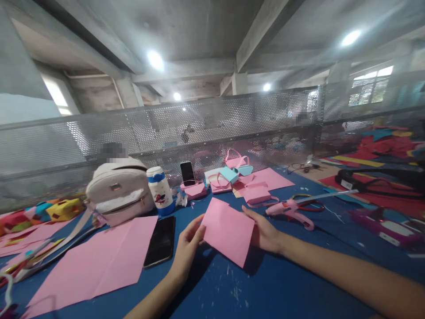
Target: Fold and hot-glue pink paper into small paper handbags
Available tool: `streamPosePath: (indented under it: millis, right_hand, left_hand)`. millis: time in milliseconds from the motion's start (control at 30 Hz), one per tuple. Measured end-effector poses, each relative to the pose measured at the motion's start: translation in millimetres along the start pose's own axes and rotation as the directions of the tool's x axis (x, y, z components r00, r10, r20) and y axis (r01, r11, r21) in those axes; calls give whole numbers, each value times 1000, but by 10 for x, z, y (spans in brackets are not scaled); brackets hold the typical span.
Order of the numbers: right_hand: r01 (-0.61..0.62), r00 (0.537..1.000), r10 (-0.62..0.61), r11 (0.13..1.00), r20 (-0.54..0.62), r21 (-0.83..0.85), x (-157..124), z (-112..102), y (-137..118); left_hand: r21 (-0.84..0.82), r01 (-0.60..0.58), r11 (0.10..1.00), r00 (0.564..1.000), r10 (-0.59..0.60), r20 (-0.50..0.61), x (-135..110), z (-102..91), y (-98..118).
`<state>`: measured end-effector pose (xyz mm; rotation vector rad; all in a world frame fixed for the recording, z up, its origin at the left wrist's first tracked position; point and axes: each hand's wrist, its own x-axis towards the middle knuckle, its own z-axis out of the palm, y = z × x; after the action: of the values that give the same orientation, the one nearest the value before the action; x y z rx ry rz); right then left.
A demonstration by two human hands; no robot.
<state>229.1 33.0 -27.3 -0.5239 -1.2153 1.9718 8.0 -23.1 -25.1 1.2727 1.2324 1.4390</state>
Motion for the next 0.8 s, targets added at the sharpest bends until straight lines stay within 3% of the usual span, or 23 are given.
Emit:
streamPosePath:
  millis: [133,267,433,800]
  right_hand:
    - [-183,966,152,974,211,133,-28,14,-9]
    - [-272,934,242,959,263,83,-66,56,17]
    - [-300,903,247,948,351,104,-113,109,33]
    - [-355,916,297,914,272,197,-122,32,55]
  left_hand:
    - [69,-18,997,1000,17,12,-7,9,20]
    - [185,-104,977,992,89,86,-20,19,33]
    - [253,-204,946,966,153,206,-57,44,12]
    - [227,-218,949,944,146,297,-100,61,37]
